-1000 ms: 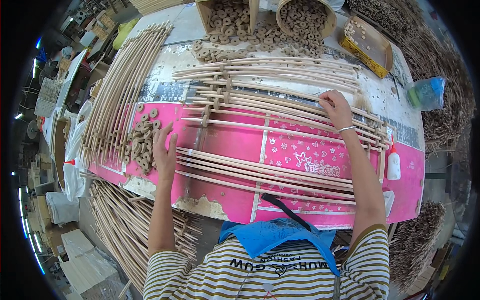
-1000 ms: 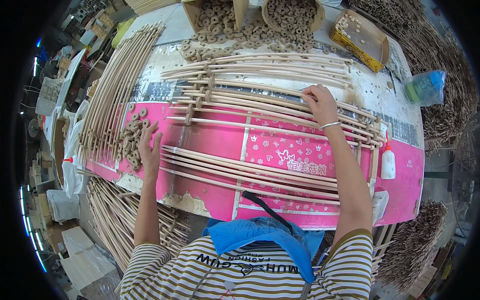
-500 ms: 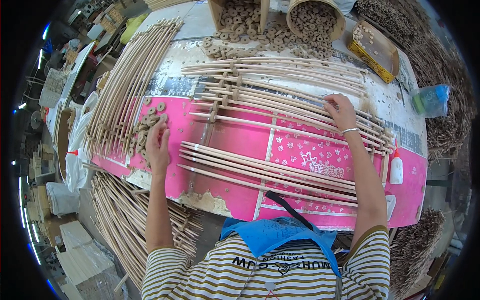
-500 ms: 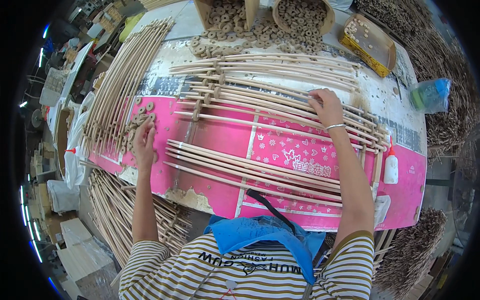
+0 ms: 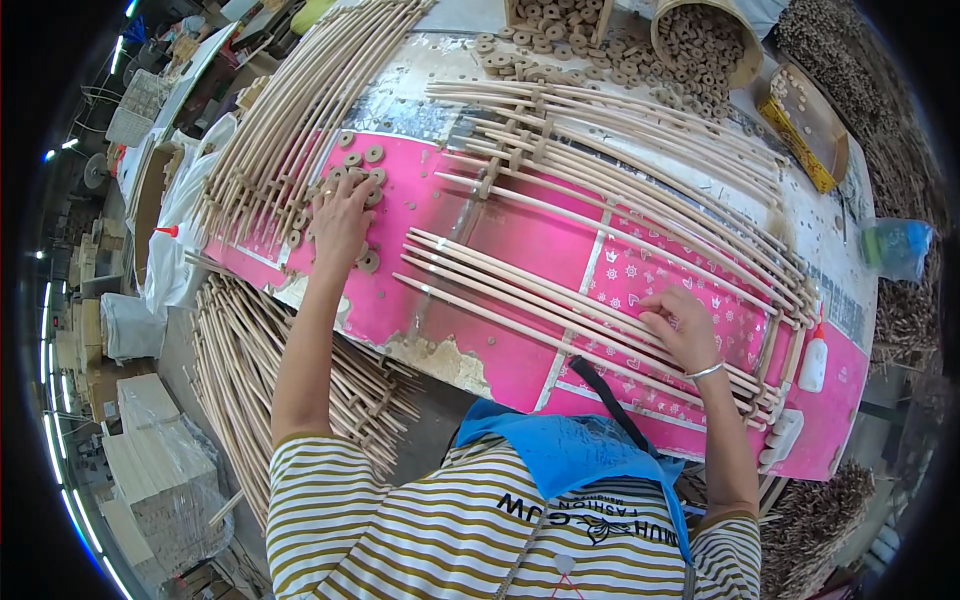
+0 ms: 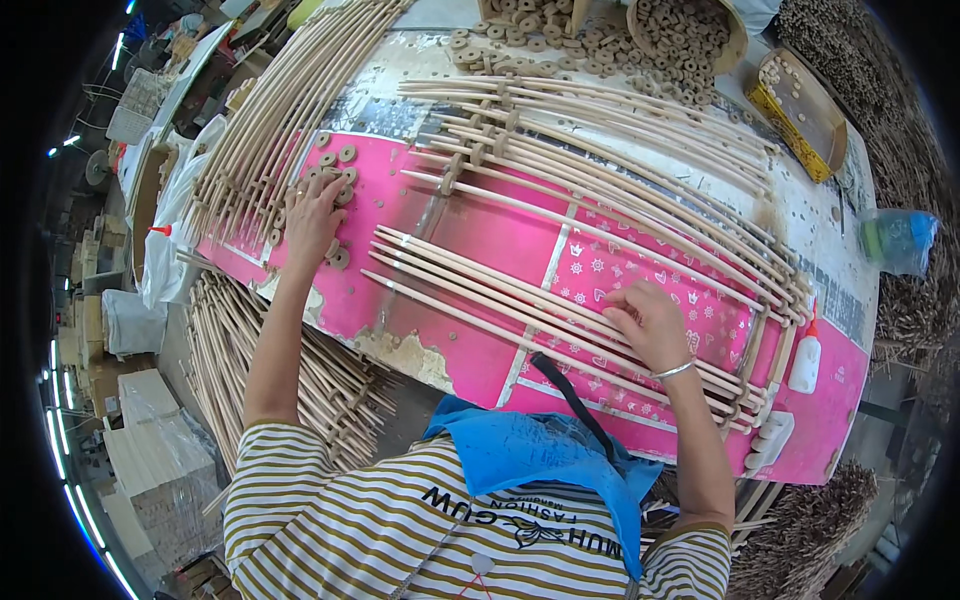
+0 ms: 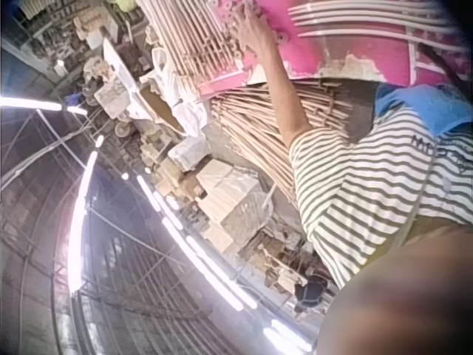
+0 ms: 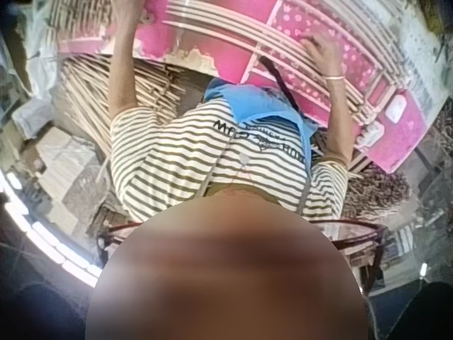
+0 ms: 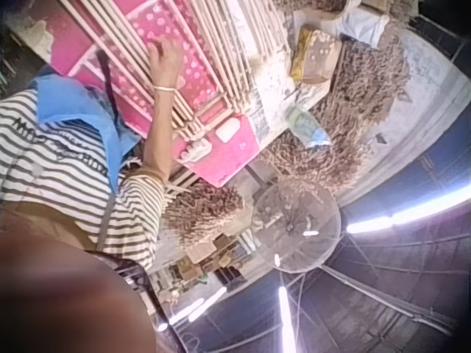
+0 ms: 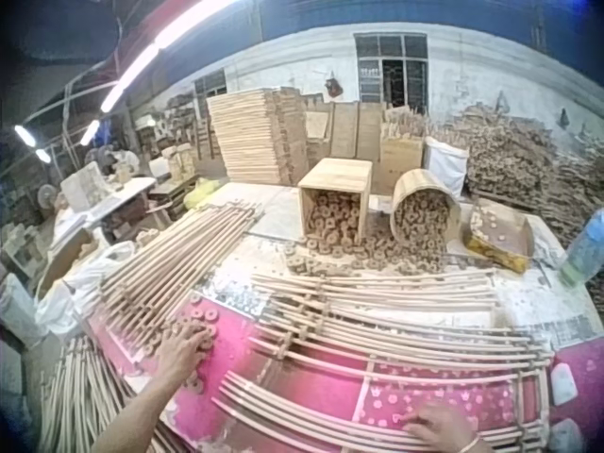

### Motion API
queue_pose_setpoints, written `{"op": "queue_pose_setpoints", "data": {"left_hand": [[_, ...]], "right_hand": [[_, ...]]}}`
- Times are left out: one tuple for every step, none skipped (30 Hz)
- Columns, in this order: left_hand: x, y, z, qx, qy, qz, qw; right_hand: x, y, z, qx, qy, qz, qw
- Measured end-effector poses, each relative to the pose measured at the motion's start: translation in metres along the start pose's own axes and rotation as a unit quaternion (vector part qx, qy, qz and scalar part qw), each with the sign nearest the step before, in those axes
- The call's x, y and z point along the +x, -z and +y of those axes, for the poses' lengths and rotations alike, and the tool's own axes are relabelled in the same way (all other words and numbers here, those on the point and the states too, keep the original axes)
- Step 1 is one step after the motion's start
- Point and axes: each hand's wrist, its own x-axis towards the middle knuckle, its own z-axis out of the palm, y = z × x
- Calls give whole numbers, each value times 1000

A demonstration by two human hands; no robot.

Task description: Assembling a wooden lattice structure by threading circular connectors onto wooden rods.

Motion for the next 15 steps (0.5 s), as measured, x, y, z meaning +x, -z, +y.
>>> {"op": "queue_pose_setpoints", "data": {"left_hand": [[1, -5, -3, 11, 2, -5, 1000], [3, -8, -8, 14, 1, -8, 1000], [6, -9, -10, 16, -1, -9, 1000], [6, -10, -11, 13, 14, -18, 1000], [6, -12, -11, 11, 12, -18, 1000], [6, -11, -9, -4, 15, -3, 1000], [6, -10, -8, -18, 18, 12, 1000], [4, -9, -6, -18, 18, 12, 1000], [3, -7, -1, -135, 57, 5, 989], [2, -6, 2, -249, 96, -2, 964], [0, -11, 1, -249, 96, -2, 964], [-3, -15, 3, -396, 134, -25, 908], [-5, -18, 3, -531, 168, -47, 829], [-9, -20, 3, -531, 169, -47, 829], [-12, -13, 12, -566, 196, -65, 798]], "right_hand": [[-3, -3, -1, 9, 3, -5, 1000], [-4, -5, -5, -8, 13, -5, 1000], [-4, -5, -8, -26, 21, -2, 999], [-7, -8, -7, -22, 16, 4, 1000], [-8, -8, -8, -24, 14, 5, 1000], [-8, -8, -9, -33, 18, 3, 999], [-9, -8, -10, -42, 23, 0, 999], [-9, -8, -11, -42, 22, 0, 999], [-11, -7, -12, -24, 13, -3, 1000], [-12, -7, -12, -5, 4, -7, 1000], [-13, -8, -13, -6, 4, -7, 1000], [-14, -10, -14, -7, 6, 4, 1000], [-14, -11, -15, -8, 8, 15, 1000], [-14, -12, -17, -8, 9, 15, 1000], [-14, -11, -20, -59, 59, 31, 996]]}}
